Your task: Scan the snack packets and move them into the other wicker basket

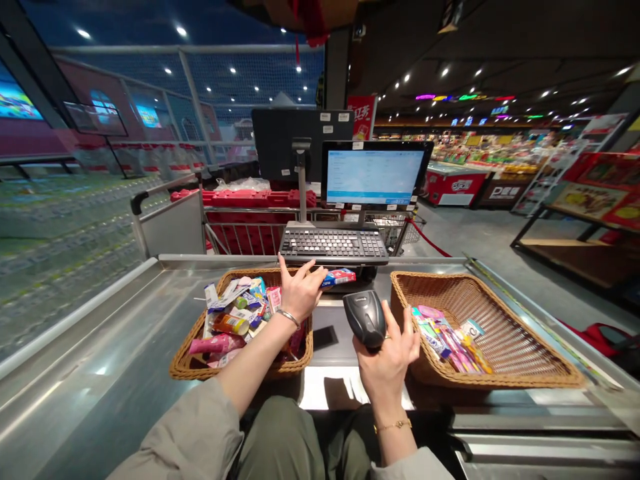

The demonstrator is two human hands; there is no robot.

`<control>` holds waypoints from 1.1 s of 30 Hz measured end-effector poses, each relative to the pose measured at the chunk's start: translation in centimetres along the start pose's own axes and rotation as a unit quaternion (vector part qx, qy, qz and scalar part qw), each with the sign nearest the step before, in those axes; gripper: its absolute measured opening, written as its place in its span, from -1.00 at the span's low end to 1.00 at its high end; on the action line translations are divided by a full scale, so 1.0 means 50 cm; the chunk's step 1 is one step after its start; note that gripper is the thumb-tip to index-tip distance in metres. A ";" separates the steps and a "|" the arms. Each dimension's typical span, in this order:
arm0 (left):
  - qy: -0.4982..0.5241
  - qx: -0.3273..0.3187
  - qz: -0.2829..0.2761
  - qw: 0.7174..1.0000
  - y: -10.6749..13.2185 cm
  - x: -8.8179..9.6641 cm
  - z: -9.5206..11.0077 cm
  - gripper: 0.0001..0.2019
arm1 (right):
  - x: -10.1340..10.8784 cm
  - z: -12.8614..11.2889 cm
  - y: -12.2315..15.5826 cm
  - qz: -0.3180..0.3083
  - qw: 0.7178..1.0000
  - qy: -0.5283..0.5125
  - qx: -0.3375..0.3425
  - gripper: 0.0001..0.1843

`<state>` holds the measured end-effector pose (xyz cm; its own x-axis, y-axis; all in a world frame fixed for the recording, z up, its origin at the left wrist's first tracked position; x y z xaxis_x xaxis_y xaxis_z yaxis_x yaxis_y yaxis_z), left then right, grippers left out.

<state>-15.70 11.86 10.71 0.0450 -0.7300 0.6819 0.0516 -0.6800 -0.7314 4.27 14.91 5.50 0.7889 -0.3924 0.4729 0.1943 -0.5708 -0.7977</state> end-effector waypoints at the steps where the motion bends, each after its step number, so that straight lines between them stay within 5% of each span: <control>1: 0.002 -0.001 0.002 1.000 -0.003 -0.001 0.005 -0.63 | 0.004 0.003 -0.002 0.004 1.000 0.001 -0.004 -0.59; 33: 0.072 -0.091 0.044 0.992 -0.110 -0.102 0.213 -0.75 | 0.113 0.178 -0.022 0.066 0.981 0.044 -0.176 -0.24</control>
<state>-5.60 20.06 11.32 -0.1026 -0.7804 0.6168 -0.1271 -0.6047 -0.7862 13.70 19.73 5.72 0.7378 -0.5311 0.4166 -0.1316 -0.7186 -0.6829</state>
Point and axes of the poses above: each hand's wrist, its own y-axis away from the middle knuckle, its own x-axis out of the back of the hand, z = x × y, the point moved 5 cm from there along -y, towards the middle knuckle, and after that the axes turned 3 degrees about y, right-handed, at the moved point
